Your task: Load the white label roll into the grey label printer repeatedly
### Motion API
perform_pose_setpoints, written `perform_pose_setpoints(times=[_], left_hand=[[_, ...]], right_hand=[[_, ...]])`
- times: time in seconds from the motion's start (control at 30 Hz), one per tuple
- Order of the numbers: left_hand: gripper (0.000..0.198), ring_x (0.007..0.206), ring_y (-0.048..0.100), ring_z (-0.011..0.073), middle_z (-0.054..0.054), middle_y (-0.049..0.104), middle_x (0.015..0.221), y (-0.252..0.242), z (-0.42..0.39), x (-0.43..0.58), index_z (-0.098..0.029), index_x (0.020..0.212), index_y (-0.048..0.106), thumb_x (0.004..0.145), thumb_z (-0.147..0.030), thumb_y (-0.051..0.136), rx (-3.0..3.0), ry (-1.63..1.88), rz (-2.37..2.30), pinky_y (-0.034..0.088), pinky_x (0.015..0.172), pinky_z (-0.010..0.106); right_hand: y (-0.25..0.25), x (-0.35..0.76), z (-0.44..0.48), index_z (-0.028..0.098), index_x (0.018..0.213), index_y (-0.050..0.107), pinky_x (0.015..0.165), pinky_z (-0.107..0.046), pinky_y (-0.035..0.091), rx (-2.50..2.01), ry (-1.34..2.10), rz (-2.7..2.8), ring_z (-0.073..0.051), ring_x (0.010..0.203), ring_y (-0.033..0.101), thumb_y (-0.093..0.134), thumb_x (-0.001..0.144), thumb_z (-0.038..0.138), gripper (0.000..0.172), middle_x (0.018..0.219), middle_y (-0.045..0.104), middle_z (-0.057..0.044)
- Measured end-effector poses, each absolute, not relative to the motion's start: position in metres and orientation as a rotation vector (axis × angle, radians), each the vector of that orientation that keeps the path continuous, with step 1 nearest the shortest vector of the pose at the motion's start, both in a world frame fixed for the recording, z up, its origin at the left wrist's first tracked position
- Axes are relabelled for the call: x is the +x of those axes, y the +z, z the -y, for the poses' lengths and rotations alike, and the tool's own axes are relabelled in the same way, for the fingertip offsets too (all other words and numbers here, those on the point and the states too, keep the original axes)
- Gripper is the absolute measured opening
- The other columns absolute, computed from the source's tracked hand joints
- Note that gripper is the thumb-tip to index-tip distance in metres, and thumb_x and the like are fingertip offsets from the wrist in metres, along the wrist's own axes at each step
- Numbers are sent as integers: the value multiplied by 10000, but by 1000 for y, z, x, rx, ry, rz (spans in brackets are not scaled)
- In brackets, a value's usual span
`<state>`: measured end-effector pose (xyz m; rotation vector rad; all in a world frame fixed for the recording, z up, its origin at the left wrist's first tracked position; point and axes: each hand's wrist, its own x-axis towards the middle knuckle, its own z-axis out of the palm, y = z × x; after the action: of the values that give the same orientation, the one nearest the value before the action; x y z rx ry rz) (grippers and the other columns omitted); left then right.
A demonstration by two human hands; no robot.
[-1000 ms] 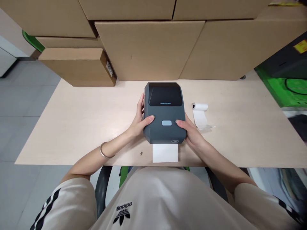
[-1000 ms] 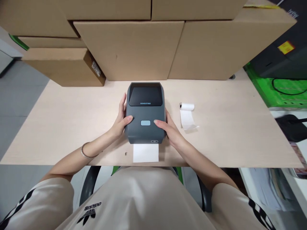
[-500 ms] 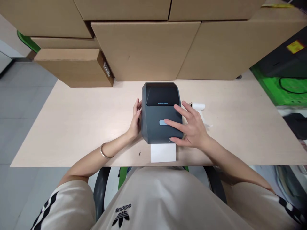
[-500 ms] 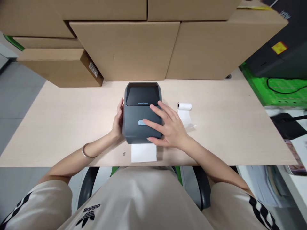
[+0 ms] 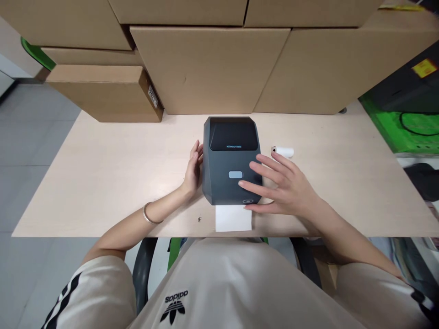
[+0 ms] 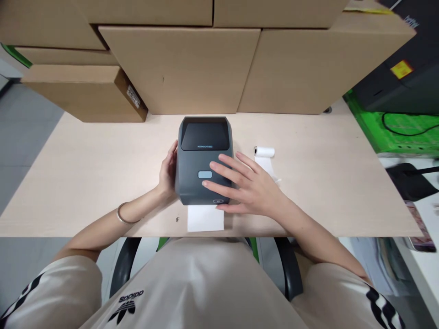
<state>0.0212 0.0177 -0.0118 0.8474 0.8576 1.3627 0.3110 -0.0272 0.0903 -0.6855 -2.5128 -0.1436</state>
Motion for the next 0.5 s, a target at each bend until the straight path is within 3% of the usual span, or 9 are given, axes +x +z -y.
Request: perform_pose_setpoints(times=[0.17, 0.3, 0.37, 0.5], left_hand=[[663, 1780, 396, 340, 6, 566, 1816, -8, -17, 22, -413, 1624, 623, 1062, -764, 613, 899, 1366, -856, 319, 1473, 567], [719, 1772, 407, 346, 14, 560, 1820, -12, -19, 19, -424, 1673, 577, 1055, -793, 593, 953, 1341, -888, 297, 1476, 580], [718, 1769, 412, 345, 17, 559, 1820, -14, -20, 18, -422, 1680, 571, 1059, -783, 590, 962, 1340, -875, 295, 1475, 585], [680, 1750, 445, 349, 10, 592, 1793, -15, -21, 18, -418, 1644, 607, 1056, -759, 613, 942, 1348, -854, 314, 1470, 593]], right_hand=[[113, 307, 27, 485, 1648, 613, 1324, -599, 580, -662, -77, 2563, -335, 1553, 686, 873, 996, 580, 708, 1686, 698, -15], [112, 295, 26, 371, 1570, 686, 1325, -588, 592, -595, -121, 2692, -293, 1591, 659, 761, 1089, 492, 502, 1709, 680, -44], [108, 293, 26, 397, 1580, 676, 1316, -600, 600, -573, -141, 2687, -285, 1580, 670, 744, 1097, 442, 490, 1701, 686, -17], [107, 291, 29, 555, 1664, 570, 1377, -627, 533, -637, -48, 2650, -300, 1580, 668, 803, 1056, 396, 670, 1706, 673, 82]])
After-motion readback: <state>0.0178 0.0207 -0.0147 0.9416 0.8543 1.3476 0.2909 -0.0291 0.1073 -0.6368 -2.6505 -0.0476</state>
